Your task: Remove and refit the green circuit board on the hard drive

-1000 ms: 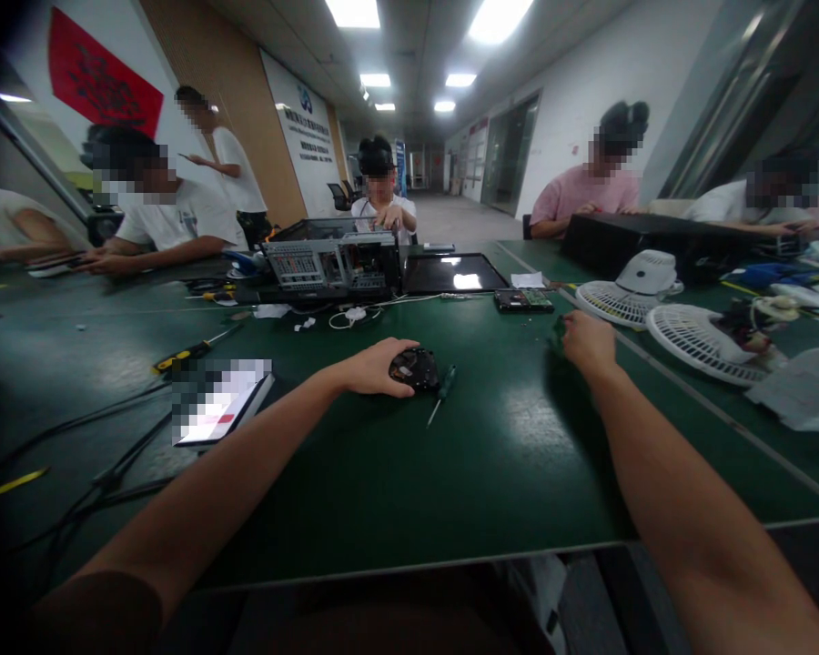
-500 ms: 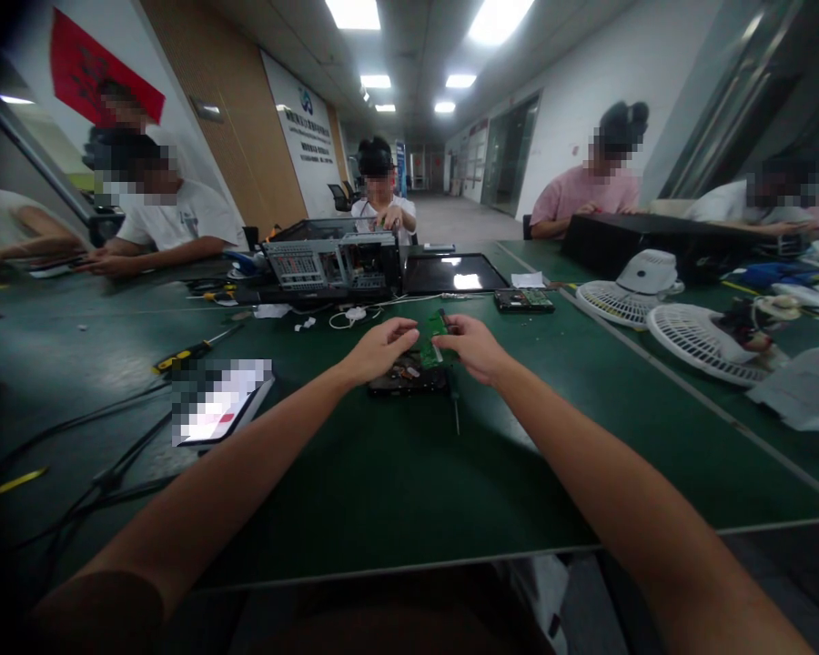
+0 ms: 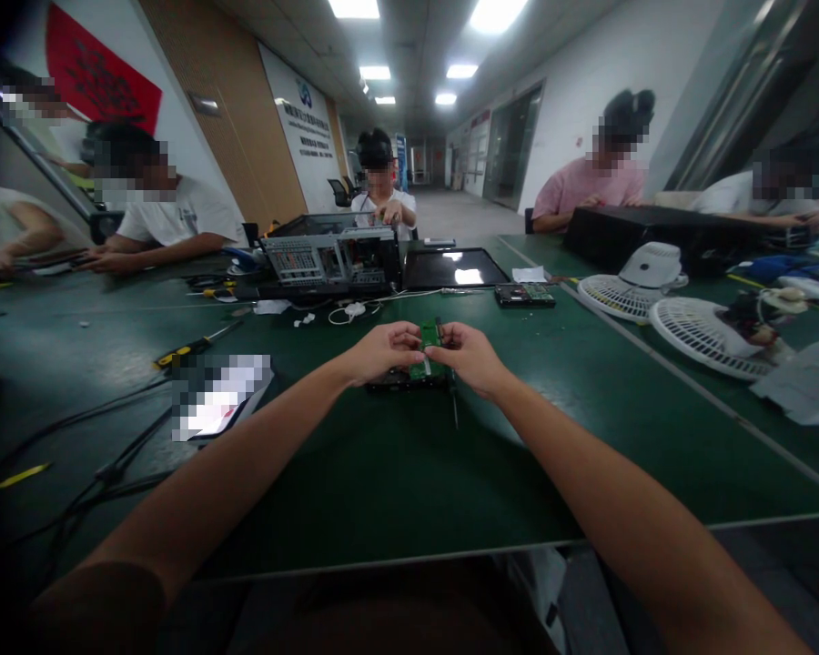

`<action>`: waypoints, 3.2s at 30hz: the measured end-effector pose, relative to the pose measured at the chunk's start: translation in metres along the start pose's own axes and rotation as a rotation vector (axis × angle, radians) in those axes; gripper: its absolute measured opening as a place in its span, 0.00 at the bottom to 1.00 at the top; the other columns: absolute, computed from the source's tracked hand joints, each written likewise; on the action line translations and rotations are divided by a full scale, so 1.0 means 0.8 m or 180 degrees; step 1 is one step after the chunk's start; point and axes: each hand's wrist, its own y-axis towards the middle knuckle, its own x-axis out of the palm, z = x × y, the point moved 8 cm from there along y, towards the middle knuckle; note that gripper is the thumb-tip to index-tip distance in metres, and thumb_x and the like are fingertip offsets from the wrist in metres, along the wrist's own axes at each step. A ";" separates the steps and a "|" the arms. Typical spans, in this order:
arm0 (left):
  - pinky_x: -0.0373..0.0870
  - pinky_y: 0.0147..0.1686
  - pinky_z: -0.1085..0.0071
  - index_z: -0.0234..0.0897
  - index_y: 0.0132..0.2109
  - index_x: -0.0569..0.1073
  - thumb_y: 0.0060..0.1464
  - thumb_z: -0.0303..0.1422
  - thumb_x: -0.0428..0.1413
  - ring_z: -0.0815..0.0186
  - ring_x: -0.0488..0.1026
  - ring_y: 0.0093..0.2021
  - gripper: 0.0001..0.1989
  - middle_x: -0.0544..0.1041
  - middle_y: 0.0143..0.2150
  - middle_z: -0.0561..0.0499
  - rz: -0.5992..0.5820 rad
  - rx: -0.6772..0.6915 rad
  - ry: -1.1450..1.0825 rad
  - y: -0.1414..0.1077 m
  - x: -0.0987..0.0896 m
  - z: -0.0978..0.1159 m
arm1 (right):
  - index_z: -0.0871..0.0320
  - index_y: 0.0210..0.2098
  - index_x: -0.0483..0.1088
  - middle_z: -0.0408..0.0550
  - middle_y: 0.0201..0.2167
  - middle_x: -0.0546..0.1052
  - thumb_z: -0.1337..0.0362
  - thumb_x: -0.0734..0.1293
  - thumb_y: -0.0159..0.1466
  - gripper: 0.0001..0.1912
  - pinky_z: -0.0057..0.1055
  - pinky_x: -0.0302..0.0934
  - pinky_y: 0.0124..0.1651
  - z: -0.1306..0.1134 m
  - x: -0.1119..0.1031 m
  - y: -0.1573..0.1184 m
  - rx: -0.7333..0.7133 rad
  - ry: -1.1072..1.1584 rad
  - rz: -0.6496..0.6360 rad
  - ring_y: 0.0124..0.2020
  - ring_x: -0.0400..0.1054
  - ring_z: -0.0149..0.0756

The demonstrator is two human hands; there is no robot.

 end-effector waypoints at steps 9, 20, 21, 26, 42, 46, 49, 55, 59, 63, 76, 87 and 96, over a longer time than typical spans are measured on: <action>0.71 0.39 0.70 0.34 0.45 0.73 0.51 0.26 0.64 0.68 0.75 0.37 0.13 0.77 0.38 0.52 0.0576 0.0354 0.0485 0.008 -0.025 0.001 | 0.58 0.48 0.73 0.46 0.34 0.77 0.53 0.75 0.61 0.21 0.31 0.65 0.33 -0.005 -0.044 0.009 -0.0001 -0.0933 0.0149 0.31 0.70 0.34; 0.71 0.39 0.68 0.34 0.44 0.70 0.51 0.25 0.64 0.66 0.75 0.37 0.14 0.75 0.37 0.52 0.0472 0.0290 0.0592 0.009 -0.016 -0.010 | 0.62 0.58 0.73 0.53 0.45 0.81 0.62 0.70 0.64 0.23 0.32 0.63 0.42 0.013 -0.031 0.004 -0.0011 -0.3479 -0.0509 0.39 0.74 0.39; 0.71 0.39 0.68 0.34 0.44 0.70 0.50 0.25 0.64 0.66 0.75 0.37 0.14 0.75 0.37 0.52 0.0459 0.0274 0.0566 0.010 -0.015 -0.012 | 0.63 0.57 0.73 0.54 0.45 0.81 0.62 0.70 0.64 0.23 0.32 0.63 0.43 0.014 -0.030 0.005 0.0020 -0.3641 -0.0480 0.40 0.74 0.40; 0.72 0.39 0.67 0.34 0.47 0.71 0.52 0.25 0.64 0.65 0.77 0.39 0.15 0.77 0.39 0.50 0.0250 0.0208 0.0464 0.008 -0.007 -0.013 | 0.64 0.56 0.75 0.58 0.47 0.80 0.60 0.72 0.64 0.23 0.33 0.63 0.50 0.018 -0.040 0.007 0.0197 -0.4254 -0.0071 0.48 0.73 0.45; 0.75 0.43 0.66 0.34 0.50 0.72 0.55 0.23 0.63 0.64 0.79 0.42 0.16 0.79 0.41 0.49 0.0144 0.0177 0.0407 0.004 0.002 -0.013 | 0.59 0.40 0.75 0.52 0.33 0.80 0.58 0.64 0.68 0.12 0.31 0.61 0.34 0.015 -0.070 0.005 0.0645 -0.2800 0.0726 0.33 0.72 0.39; 0.75 0.42 0.66 0.33 0.49 0.71 0.54 0.23 0.64 0.64 0.78 0.41 0.16 0.78 0.41 0.48 0.0194 0.0172 0.0454 0.004 0.002 -0.013 | 0.57 0.36 0.73 0.42 0.21 0.71 0.55 0.69 0.63 0.11 0.28 0.54 0.24 0.023 -0.066 0.003 0.0661 -0.1886 0.0694 0.22 0.63 0.32; 0.75 0.41 0.65 0.33 0.49 0.71 0.53 0.23 0.64 0.65 0.78 0.39 0.16 0.78 0.40 0.49 0.0251 0.0168 0.0490 0.004 0.002 -0.012 | 0.56 0.36 0.72 0.40 0.21 0.69 0.55 0.71 0.60 0.11 0.26 0.50 0.21 0.024 -0.058 0.003 0.0629 -0.1460 0.0666 0.21 0.60 0.30; 0.75 0.43 0.64 0.32 0.48 0.73 0.53 0.26 0.65 0.64 0.76 0.41 0.16 0.76 0.42 0.48 0.0302 0.0324 0.0871 0.003 -0.002 -0.006 | 0.58 0.43 0.72 0.38 0.23 0.68 0.59 0.71 0.58 0.16 0.24 0.49 0.20 0.019 -0.040 0.001 0.0548 -0.0779 0.0427 0.20 0.58 0.27; 0.75 0.43 0.65 0.33 0.48 0.73 0.54 0.27 0.65 0.64 0.75 0.41 0.15 0.76 0.41 0.48 0.0349 0.0415 0.1220 0.003 -0.005 -0.004 | 0.58 0.52 0.71 0.38 0.25 0.71 0.65 0.69 0.56 0.23 0.26 0.54 0.22 0.011 -0.036 0.000 0.0363 -0.1091 0.0273 0.21 0.62 0.29; 0.75 0.40 0.66 0.33 0.50 0.74 0.54 0.29 0.65 0.64 0.76 0.39 0.16 0.77 0.41 0.48 0.0367 0.0432 0.1465 0.003 -0.006 -0.004 | 0.57 0.56 0.70 0.38 0.24 0.72 0.66 0.67 0.58 0.26 0.28 0.59 0.26 0.005 -0.036 -0.001 0.0263 -0.1491 0.0252 0.22 0.64 0.32; 0.72 0.57 0.56 0.34 0.63 0.72 0.52 0.34 0.67 0.54 0.77 0.53 0.32 0.79 0.53 0.41 0.0488 0.0654 0.1954 0.002 -0.016 -0.001 | 0.60 0.65 0.65 0.56 0.52 0.79 0.58 0.72 0.63 0.32 0.39 0.67 0.53 0.003 -0.023 -0.004 -0.0275 -0.2493 0.0033 0.48 0.74 0.43; 0.71 0.57 0.56 0.38 0.56 0.77 0.59 0.32 0.61 0.53 0.76 0.54 0.18 0.79 0.53 0.43 0.0624 0.0675 0.2228 0.002 -0.021 0.008 | 0.56 0.48 0.79 0.52 0.46 0.83 0.53 0.69 0.67 0.16 0.35 0.65 0.45 -0.001 -0.025 -0.002 0.0056 -0.3128 -0.0033 0.45 0.76 0.44; 0.66 0.61 0.52 0.38 0.49 0.79 0.62 0.33 0.57 0.48 0.73 0.56 0.10 0.79 0.51 0.40 0.0491 0.0900 0.2953 -0.016 0.030 0.026 | 0.52 0.42 0.81 0.51 0.40 0.83 0.58 0.71 0.65 0.09 0.34 0.64 0.46 0.004 -0.054 0.003 0.0074 -0.3589 0.0368 0.44 0.76 0.46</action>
